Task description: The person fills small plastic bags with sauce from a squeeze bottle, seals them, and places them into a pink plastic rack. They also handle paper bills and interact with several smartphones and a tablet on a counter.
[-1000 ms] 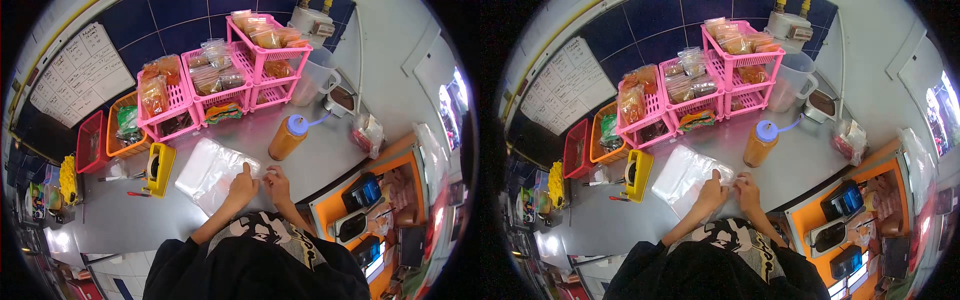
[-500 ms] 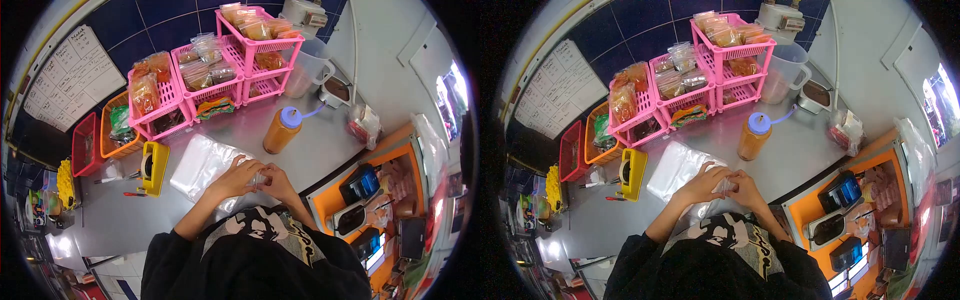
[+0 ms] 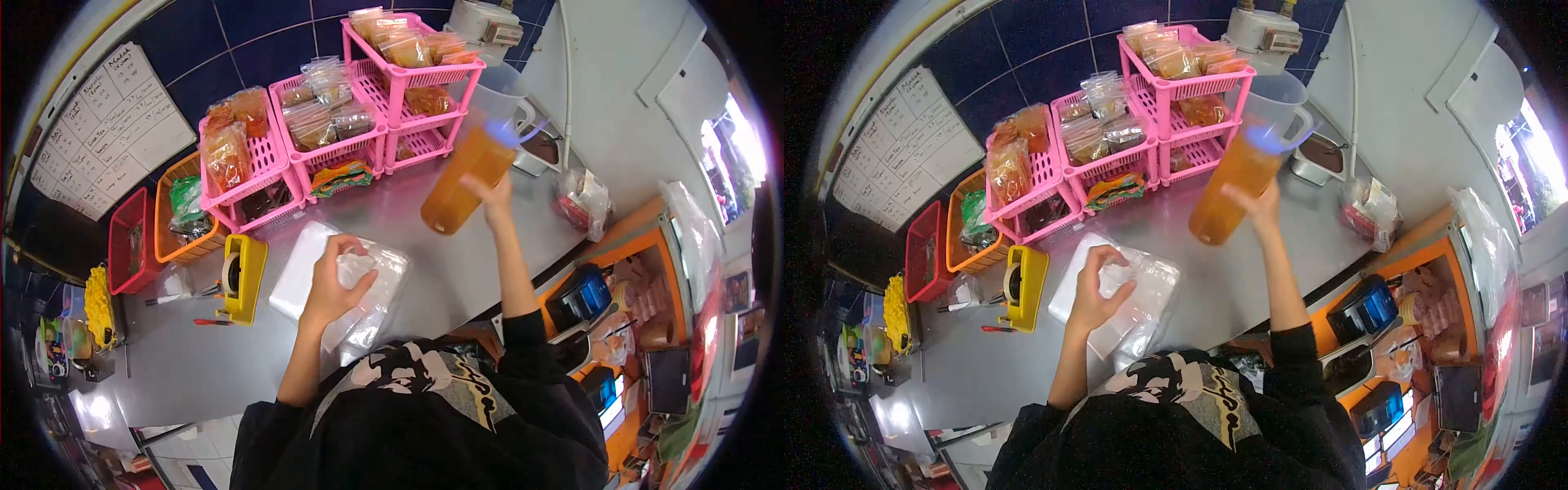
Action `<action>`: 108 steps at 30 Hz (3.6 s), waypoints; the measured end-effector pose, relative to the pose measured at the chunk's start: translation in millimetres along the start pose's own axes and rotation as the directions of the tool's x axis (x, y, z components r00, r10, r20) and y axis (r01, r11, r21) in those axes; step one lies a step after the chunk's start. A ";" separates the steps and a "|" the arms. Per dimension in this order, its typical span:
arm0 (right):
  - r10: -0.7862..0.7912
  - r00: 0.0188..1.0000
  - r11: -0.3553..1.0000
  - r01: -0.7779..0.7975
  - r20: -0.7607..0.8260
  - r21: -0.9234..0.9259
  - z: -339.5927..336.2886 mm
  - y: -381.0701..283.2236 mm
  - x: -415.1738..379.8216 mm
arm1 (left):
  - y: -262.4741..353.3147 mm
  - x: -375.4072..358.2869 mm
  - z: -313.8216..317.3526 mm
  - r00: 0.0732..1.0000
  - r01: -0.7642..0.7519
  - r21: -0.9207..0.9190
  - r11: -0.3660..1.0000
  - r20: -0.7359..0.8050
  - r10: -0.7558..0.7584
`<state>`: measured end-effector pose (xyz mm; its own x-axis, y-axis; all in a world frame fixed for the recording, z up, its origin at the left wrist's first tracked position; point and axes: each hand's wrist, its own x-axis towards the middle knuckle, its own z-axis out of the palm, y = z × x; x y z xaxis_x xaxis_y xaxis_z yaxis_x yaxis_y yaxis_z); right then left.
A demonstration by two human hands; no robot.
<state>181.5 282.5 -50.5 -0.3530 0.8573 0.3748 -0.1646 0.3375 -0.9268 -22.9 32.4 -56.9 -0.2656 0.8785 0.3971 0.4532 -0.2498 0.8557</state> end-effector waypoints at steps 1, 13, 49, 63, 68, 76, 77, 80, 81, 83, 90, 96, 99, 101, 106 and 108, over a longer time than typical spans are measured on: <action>-0.008 1.000 0.993 0.010 -0.017 0.118 -5.8 -23.7 16.8 | -0.4 -1.6 -2.1 0.999 0.006 -0.122 0.993 -0.042 -0.012; -0.322 0.928 0.933 0.278 0.186 0.227 -34.0 -255.1 139.5 | -2.5 3.0 -8.0 0.999 0.033 -0.234 0.972 0.013 -0.031; -0.643 0.437 -0.065 0.786 0.628 -0.614 10.3 -243.5 86.7 | 121.7 106.1 -1.7 0.936 -0.348 -0.307 0.886 -0.174 0.307; -0.457 -0.135 -0.756 0.579 0.879 -0.304 37.2 -287.4 61.9 | 141.8 116.5 -2.2 0.979 -0.202 -0.446 0.872 -0.094 0.179; -0.483 -0.271 -0.804 0.513 0.833 -0.299 44.6 -290.9 86.0 | 157.7 127.0 -20.2 0.989 -0.081 -0.595 0.800 0.050 0.138; -0.326 -0.339 -0.891 0.422 0.882 -0.167 49.8 -354.4 98.3 | 188.6 146.0 -43.3 0.980 -0.179 -0.480 0.858 -0.009 0.200; -0.398 -0.371 -0.850 0.493 0.839 -0.185 57.0 -356.3 93.1 | 189.6 149.4 -44.4 0.976 -0.208 -0.375 0.903 -0.021 0.216; -0.329 -0.407 -0.887 0.443 0.852 -0.130 60.0 -368.3 97.0 | 200.4 150.2 -45.4 0.973 -0.229 -0.270 0.935 -0.025 0.231; -0.310 -0.388 -0.886 0.450 0.868 -0.115 59.8 -372.2 93.4 | 203.6 150.0 -44.9 0.973 -0.223 -0.277 0.935 -0.013 0.229; -0.314 -0.406 -0.878 0.468 0.858 -0.100 59.5 -374.7 94.8 | 203.5 152.2 -44.0 0.977 -0.206 -0.297 0.932 -0.010 0.212; -0.282 -0.377 -0.875 0.479 0.883 -0.074 56.4 -380.5 92.4 | 201.8 156.2 -38.7 0.969 -0.245 -0.288 0.926 -0.060 0.238; -0.221 -0.481 -0.905 0.426 0.848 0.006 53.9 -385.0 103.6 | 203.3 158.2 -34.7 0.961 -0.275 -0.326 0.905 -0.066 0.268; -0.110 -0.230 -0.899 0.438 0.967 0.002 43.5 -396.6 91.0 | 200.6 162.2 -32.4 0.949 -0.313 -0.346 0.884 -0.075 0.307; -0.078 -0.206 -0.913 0.408 0.975 0.013 38.9 -400.8 90.4 | 195.4 169.5 -26.0 0.956 -0.291 -0.374 0.880 -0.092 0.277; -0.034 -0.356 -0.948 0.307 0.934 0.082 37.1 -406.6 106.1 | 196.7 180.8 -12.7 0.961 -0.276 -0.460 0.844 -0.102 0.258; 0.025 -0.270 -0.957 0.271 0.963 0.101 31.4 -414.2 106.1 | 198.6 186.8 -8.2 0.941 -0.337 -0.356 0.872 -0.140 0.307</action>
<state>183.3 221.5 373.8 -0.7953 -0.5974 -0.1032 -0.0307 -0.1303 0.9910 10.5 143.5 190.0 -0.2300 0.6936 0.6827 0.1815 -0.6586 0.7303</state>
